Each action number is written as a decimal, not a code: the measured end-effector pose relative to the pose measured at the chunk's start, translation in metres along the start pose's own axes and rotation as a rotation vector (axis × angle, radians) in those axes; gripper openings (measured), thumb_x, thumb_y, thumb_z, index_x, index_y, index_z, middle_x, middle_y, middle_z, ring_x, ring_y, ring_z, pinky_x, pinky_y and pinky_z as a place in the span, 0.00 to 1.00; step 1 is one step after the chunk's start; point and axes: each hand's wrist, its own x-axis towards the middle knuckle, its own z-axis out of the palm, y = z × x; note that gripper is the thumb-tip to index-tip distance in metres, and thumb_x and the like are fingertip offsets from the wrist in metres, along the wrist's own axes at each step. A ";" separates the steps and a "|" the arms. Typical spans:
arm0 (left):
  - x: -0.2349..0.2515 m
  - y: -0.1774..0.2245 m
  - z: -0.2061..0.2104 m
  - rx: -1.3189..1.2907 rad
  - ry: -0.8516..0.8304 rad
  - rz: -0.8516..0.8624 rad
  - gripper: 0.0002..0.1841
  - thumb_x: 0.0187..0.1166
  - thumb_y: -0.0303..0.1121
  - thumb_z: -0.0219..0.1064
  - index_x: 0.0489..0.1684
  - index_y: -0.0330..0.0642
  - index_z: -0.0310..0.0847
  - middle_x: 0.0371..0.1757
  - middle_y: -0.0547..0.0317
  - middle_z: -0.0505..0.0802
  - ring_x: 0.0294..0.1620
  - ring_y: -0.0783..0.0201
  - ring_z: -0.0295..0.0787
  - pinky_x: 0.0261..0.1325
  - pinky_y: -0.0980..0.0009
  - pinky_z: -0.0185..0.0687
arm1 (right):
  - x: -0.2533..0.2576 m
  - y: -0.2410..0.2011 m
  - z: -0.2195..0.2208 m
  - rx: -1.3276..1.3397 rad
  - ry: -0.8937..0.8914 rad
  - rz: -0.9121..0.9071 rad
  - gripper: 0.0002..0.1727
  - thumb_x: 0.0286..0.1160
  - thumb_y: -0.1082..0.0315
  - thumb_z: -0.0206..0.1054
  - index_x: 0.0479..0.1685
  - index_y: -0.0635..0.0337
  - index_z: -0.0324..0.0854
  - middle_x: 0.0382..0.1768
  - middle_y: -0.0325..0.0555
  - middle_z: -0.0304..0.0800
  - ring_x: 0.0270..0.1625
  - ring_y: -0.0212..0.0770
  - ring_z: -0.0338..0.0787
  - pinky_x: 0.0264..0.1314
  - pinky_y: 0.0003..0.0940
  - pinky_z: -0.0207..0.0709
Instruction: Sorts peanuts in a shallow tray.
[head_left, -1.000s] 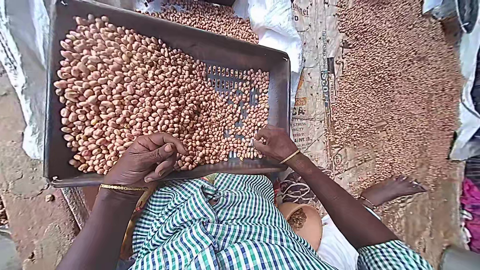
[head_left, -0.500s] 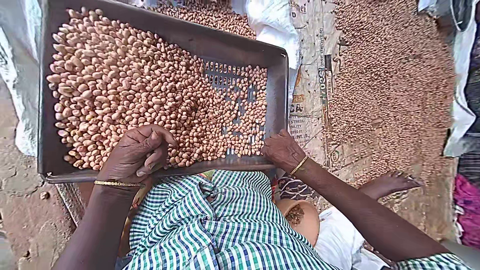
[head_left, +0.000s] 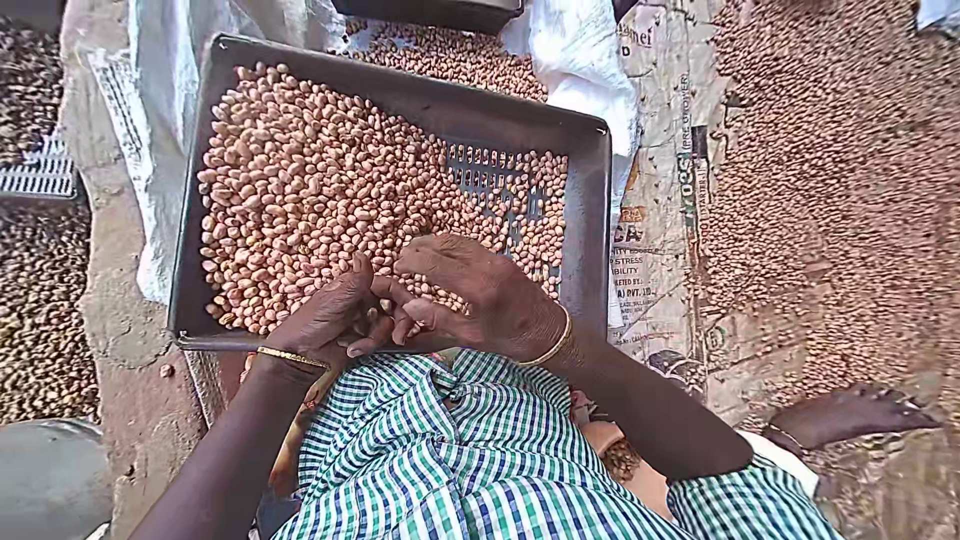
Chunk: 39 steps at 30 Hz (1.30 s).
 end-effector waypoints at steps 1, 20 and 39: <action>-0.003 -0.001 -0.002 0.003 0.014 0.054 0.30 0.78 0.67 0.58 0.23 0.49 0.89 0.16 0.72 0.86 0.10 0.85 0.74 0.13 0.91 0.67 | 0.001 0.015 -0.007 0.019 0.096 -0.008 0.14 0.71 0.74 0.68 0.51 0.74 0.90 0.53 0.64 0.94 0.63 0.54 0.92 0.72 0.37 0.80; -0.011 -0.010 -0.011 -0.271 0.077 0.528 0.24 0.81 0.59 0.60 0.24 0.52 0.87 0.18 0.75 0.83 0.14 0.80 0.76 0.19 0.85 0.72 | -0.066 0.116 -0.072 -0.121 -0.416 0.099 0.18 0.52 0.87 0.59 0.26 0.61 0.94 0.61 0.53 0.94 0.77 0.71 0.79 0.80 0.75 0.53; -0.004 -0.002 -0.006 -0.295 0.159 0.312 0.25 0.89 0.51 0.53 0.23 0.51 0.87 0.10 0.77 0.80 0.09 0.84 0.74 0.15 0.89 0.71 | -0.043 0.091 0.017 -0.064 0.132 0.364 0.09 0.71 0.80 0.68 0.43 0.74 0.92 0.58 0.70 0.90 0.61 0.59 0.91 0.68 0.37 0.80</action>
